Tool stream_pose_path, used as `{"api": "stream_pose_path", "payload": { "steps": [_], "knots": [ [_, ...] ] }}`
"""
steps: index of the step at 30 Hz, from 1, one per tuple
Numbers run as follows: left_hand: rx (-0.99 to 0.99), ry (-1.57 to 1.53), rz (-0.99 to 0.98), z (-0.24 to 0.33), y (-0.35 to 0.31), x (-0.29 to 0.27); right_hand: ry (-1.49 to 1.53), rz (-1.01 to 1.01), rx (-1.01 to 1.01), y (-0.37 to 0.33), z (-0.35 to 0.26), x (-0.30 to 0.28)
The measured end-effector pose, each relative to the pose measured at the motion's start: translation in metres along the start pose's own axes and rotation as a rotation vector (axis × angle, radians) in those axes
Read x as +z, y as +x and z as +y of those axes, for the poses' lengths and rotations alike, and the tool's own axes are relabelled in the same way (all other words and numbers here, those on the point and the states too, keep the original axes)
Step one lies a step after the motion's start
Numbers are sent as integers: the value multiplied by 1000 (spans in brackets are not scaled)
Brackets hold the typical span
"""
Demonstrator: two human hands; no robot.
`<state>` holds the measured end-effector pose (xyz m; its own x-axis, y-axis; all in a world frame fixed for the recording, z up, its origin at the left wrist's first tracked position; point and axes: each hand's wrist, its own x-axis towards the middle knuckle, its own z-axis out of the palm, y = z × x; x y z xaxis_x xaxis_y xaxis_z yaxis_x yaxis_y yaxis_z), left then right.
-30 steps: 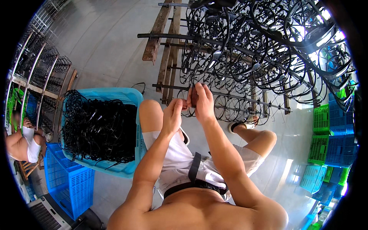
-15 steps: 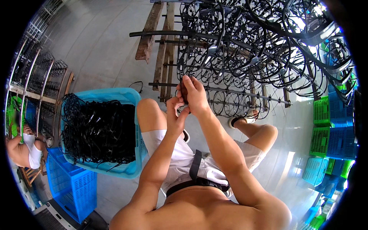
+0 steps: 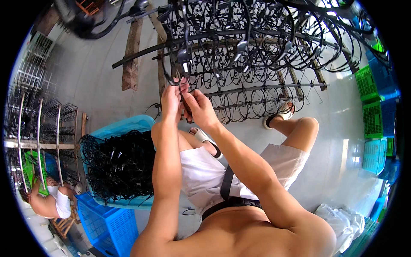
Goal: The person sits on a chair and repeatedly picks up black wire loops from a blue basket. They attach each loop to a metal rack using a small metal clip, then place the clip into the rack. The process is repeated continuously.
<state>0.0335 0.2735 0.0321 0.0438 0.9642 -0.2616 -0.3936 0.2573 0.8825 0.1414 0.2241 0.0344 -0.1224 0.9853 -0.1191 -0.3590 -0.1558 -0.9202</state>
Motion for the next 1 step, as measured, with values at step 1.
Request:
{"api": "stream_pose_path", "payload": {
  "steps": [1],
  "knots": [
    [-44,-4,-63,0,9,-3,-15,-4,43,-1,-2,-2]
  ]
}}
